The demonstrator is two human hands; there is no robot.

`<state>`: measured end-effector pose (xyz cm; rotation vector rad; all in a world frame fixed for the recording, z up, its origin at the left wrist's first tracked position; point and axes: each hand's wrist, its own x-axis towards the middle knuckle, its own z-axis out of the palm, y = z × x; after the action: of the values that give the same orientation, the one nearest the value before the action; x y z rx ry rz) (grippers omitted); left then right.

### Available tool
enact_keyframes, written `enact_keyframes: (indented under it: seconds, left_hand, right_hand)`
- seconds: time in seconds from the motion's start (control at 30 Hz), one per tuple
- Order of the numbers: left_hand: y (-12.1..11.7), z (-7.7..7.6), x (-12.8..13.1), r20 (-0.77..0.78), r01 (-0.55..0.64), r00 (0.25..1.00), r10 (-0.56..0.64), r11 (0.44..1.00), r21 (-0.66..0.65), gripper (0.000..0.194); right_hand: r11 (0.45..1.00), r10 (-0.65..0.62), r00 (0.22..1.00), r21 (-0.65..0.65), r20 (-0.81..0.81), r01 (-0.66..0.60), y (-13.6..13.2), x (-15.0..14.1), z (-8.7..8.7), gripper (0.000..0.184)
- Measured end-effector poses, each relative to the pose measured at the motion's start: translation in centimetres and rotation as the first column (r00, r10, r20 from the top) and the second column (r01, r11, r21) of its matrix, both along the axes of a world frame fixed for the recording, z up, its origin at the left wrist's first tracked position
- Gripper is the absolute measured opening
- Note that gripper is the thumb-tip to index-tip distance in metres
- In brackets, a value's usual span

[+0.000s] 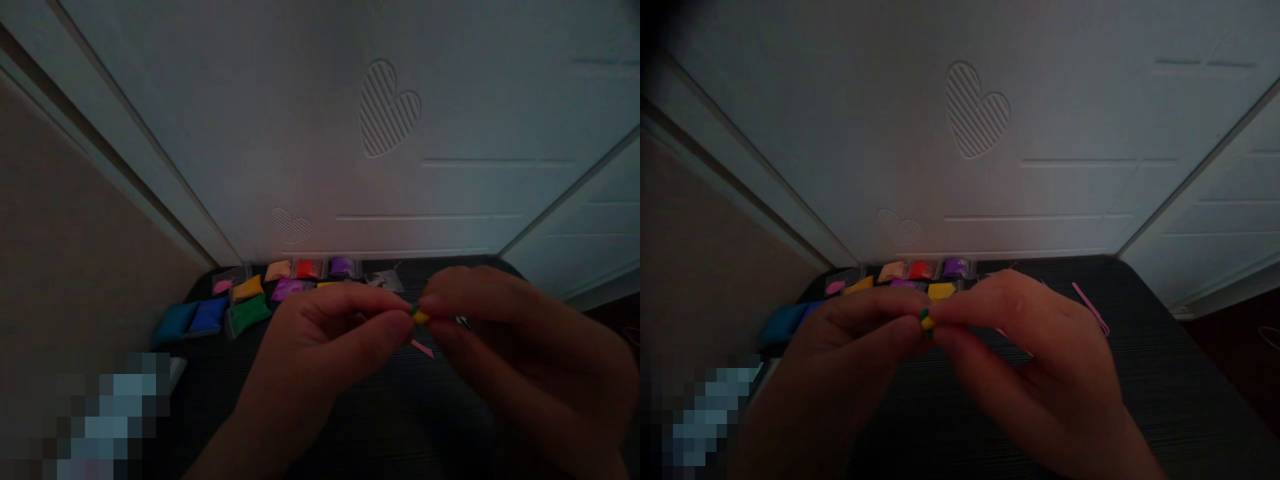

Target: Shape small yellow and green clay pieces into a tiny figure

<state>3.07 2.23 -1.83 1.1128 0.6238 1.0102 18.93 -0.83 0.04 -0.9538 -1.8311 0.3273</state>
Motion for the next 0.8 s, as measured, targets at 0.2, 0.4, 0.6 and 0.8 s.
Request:
enact_keyframes:
  seconds: [0.2, 0.4, 0.6, 0.8]
  left_hand:
    - [0.3, 0.0, 0.2, 0.118, 0.051, 0.992, -0.035, 0.989, -0.136, 0.005]
    - [0.2, -0.1, 0.4, 0.141, 0.062, 0.990, -0.033, 0.977, -0.204, 0.006]
    - [0.2, -0.3, 0.1, 0.131, 0.079, 0.990, -0.059, 0.985, -0.151, 0.006]
    - [0.2, 0.0, 0.1, 0.076, 0.079, 0.995, -0.071, 0.992, -0.099, 0.006]
  right_hand:
    - [0.998, -0.027, 0.999, 0.062, -0.031, 0.029, -0.1, 0.0, -0.2, 0.038]
    - [0.993, -0.034, 0.994, 0.106, -0.103, 0.045, -0.1, -1.0, -1.1, 0.040]
    - [0.994, -0.021, 0.996, 0.108, -0.081, 0.030, -0.1, -0.8, -1.1, 0.040]
    - [0.998, 0.004, 1.000, 0.056, 0.031, -0.006, 0.1, 0.0, -0.2, 0.046]
